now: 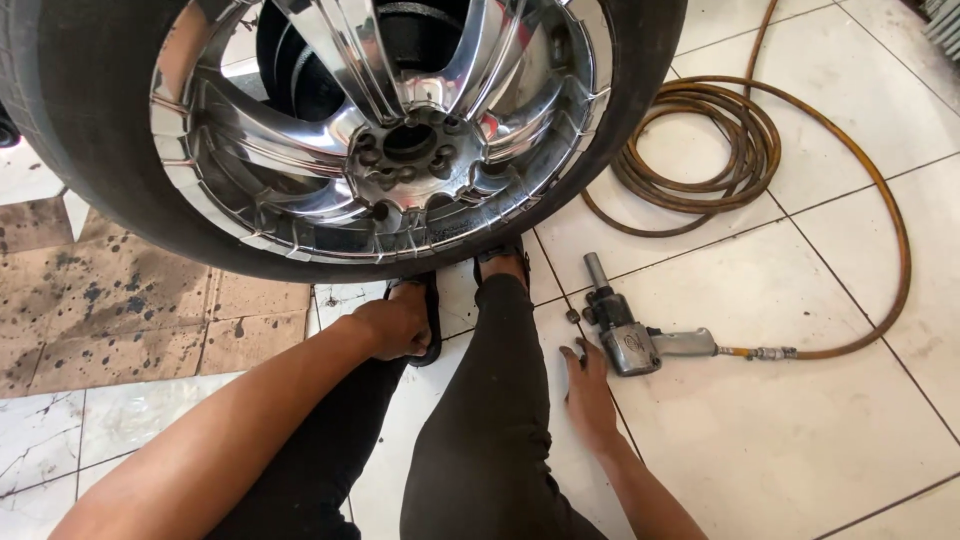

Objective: The person installs a wheel hub onto a vehicle axle, then lifts a tire and mounts it onto the hub. They hand-tighten several lug nuts to secure the wheel in place.

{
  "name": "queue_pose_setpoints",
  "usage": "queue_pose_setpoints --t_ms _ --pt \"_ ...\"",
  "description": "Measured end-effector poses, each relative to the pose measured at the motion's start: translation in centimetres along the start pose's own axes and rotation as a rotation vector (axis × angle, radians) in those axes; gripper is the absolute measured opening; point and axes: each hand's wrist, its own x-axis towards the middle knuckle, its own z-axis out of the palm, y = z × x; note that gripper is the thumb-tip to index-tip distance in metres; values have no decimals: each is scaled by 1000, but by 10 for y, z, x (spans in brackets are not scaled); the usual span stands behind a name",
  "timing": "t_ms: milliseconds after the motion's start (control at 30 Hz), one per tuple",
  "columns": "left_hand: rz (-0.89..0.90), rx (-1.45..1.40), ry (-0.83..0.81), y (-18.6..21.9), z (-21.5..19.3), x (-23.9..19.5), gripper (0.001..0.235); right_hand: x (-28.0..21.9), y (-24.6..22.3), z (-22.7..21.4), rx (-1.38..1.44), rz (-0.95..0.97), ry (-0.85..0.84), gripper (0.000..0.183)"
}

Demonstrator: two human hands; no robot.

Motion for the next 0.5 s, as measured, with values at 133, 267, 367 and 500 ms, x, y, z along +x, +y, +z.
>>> queue_pose_setpoints --t_ms 133,267,367,500 --pt "-26 37 49 0 -5 -4 35 7 17 -1 207 8 -81 66" --pt "-10 -34 18 4 -1 -6 31 24 19 -19 -103 -157 66 49" --pt "-1 46 41 7 -8 -8 29 42 43 -24 -422 -96 128 37" --pt "-105 -34 -2 5 -6 -11 36 48 83 -30 -532 -199 232 36"
